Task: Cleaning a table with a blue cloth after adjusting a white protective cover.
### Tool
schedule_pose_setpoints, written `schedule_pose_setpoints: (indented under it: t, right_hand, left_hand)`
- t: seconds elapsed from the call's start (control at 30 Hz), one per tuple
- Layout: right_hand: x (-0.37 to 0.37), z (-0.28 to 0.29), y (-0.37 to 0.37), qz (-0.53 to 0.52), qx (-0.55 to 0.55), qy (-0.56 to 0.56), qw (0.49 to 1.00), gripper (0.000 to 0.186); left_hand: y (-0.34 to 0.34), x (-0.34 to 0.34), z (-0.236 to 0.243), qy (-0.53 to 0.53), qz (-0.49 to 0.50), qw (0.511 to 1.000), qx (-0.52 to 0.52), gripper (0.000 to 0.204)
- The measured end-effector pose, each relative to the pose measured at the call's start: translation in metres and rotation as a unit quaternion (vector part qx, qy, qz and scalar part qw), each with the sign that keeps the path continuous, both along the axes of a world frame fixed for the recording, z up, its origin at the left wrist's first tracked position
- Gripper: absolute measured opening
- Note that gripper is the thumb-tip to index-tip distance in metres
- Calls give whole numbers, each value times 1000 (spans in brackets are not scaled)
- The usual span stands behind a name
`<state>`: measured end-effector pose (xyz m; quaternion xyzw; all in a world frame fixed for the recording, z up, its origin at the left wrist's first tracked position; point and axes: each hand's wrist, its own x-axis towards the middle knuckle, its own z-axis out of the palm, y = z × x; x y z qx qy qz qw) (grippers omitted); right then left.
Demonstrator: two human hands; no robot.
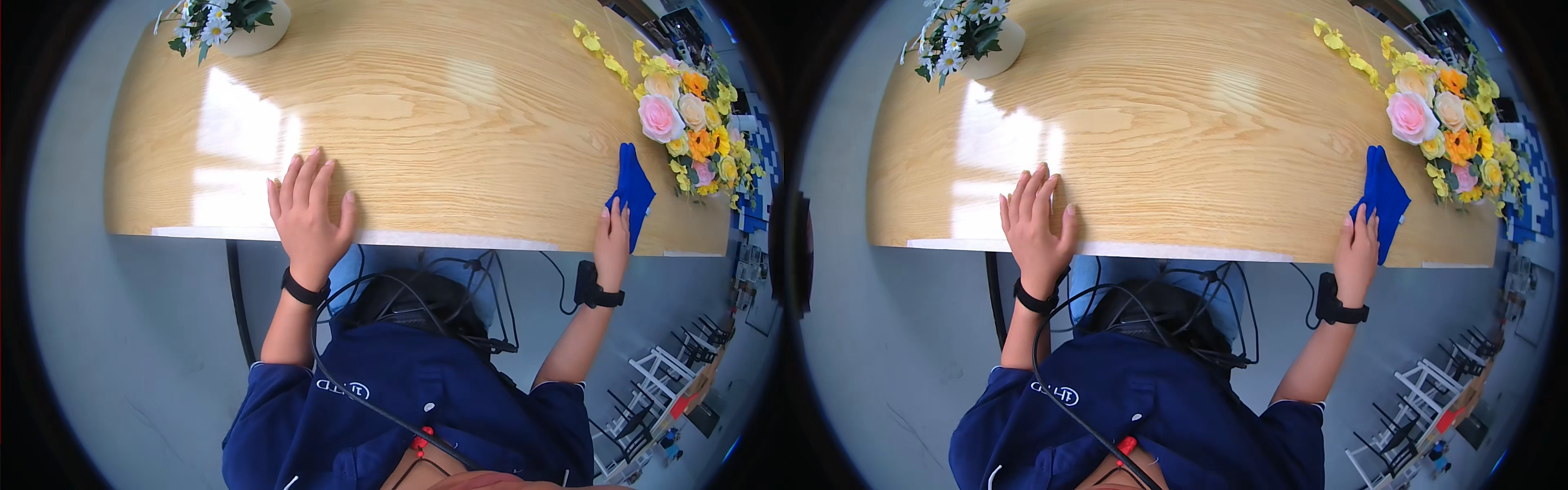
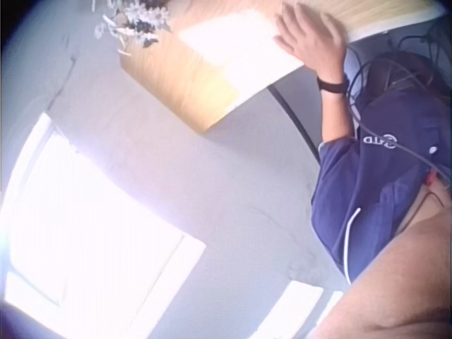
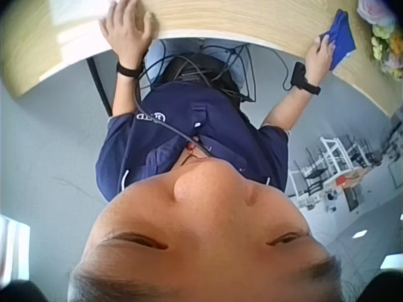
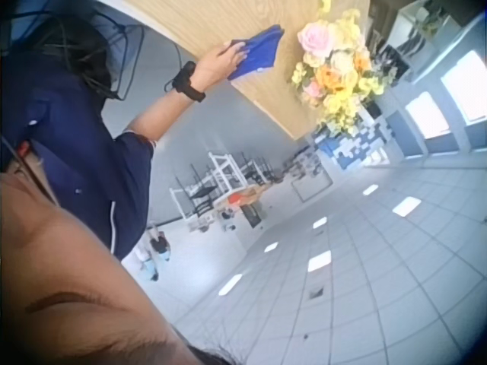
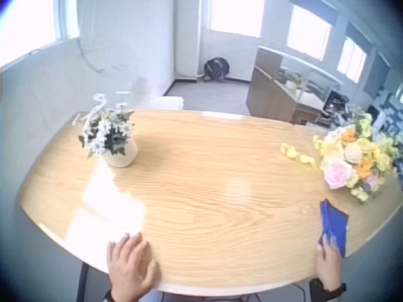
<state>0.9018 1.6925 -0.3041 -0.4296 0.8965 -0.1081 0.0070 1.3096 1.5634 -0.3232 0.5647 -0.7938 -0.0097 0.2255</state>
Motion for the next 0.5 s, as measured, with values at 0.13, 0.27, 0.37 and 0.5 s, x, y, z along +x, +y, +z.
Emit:
schedule_pose_setpoints:
  t: [0.13, 0.27, 0.37, 0.5]
  right_hand:
    - [34, 0, -29, 94, -33, -60, 993, 43]
    - [116, 6, -59, 295, -34, -26, 955, 44]
    - [169, 12, -63, 430, -46, -97, 897, 41]
    - [201, 12, -55, 541, -58, -189, 818, 36]
  left_hand:
    - [0, -1, 1, -14, 2, 1000, -2, 39]
    - [0, -1, -1, -14, -1, 1000, 0, 39]
    - [0, -1, -4, -13, 1, 1000, -2, 41]
    - [-2, -2, -3, 3, 1, 1000, -6, 52]
